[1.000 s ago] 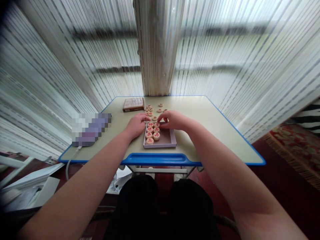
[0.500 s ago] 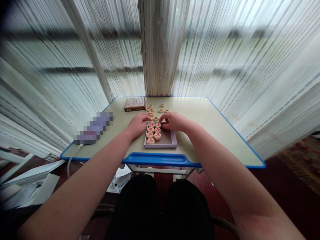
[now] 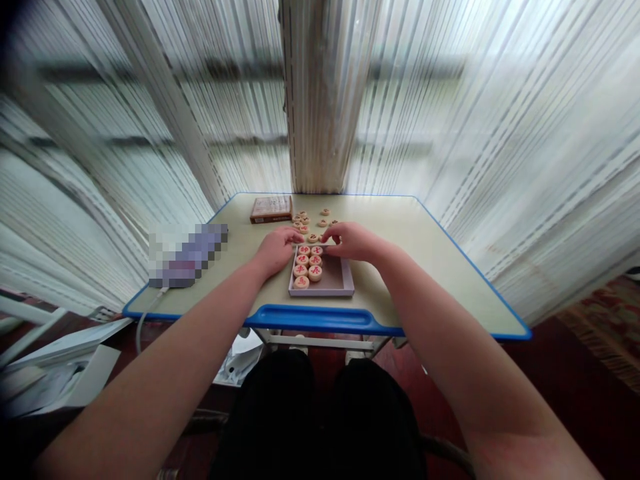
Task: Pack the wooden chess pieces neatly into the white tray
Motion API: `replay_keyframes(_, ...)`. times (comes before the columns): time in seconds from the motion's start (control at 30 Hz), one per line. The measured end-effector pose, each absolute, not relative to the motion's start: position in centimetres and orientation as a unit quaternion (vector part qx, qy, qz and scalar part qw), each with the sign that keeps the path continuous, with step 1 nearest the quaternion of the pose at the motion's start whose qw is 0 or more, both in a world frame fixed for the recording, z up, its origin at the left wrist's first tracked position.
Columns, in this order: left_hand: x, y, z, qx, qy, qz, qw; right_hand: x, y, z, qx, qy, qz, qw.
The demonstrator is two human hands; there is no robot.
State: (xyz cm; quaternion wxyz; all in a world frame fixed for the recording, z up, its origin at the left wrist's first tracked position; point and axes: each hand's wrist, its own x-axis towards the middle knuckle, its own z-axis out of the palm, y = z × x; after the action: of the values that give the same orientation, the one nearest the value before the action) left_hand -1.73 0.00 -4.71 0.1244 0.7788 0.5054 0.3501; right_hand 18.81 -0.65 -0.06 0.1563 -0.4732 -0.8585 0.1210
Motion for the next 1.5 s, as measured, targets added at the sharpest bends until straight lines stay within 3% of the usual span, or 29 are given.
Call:
replay_keyframes(0.33,-1.6,-0.3,-4.2,0.781,0.518,0.331,0.117,18.7,-0.7,0.1,-0.469,-0.863,0.109,0.151)
replay_keyframes(0.63,-1.5,-0.4,-4.0,0.78,0.541,0.298,0.098,19.0,-0.7,0.2,-0.517,-0.848,0.086,0.085)
replay_keyframes(1.1,-1.7,0.1,-4.8,0.771,0.534,0.327,0.116,19.0,-0.3,-0.2,-0.548,-0.828,0.019,0.118)
replay_keyframes(1.5,-1.6,-0.4,-4.0,0.702,0.542,0.457,0.066,19.3,0.6,-1.3,-0.592,-0.792,0.017,0.149)
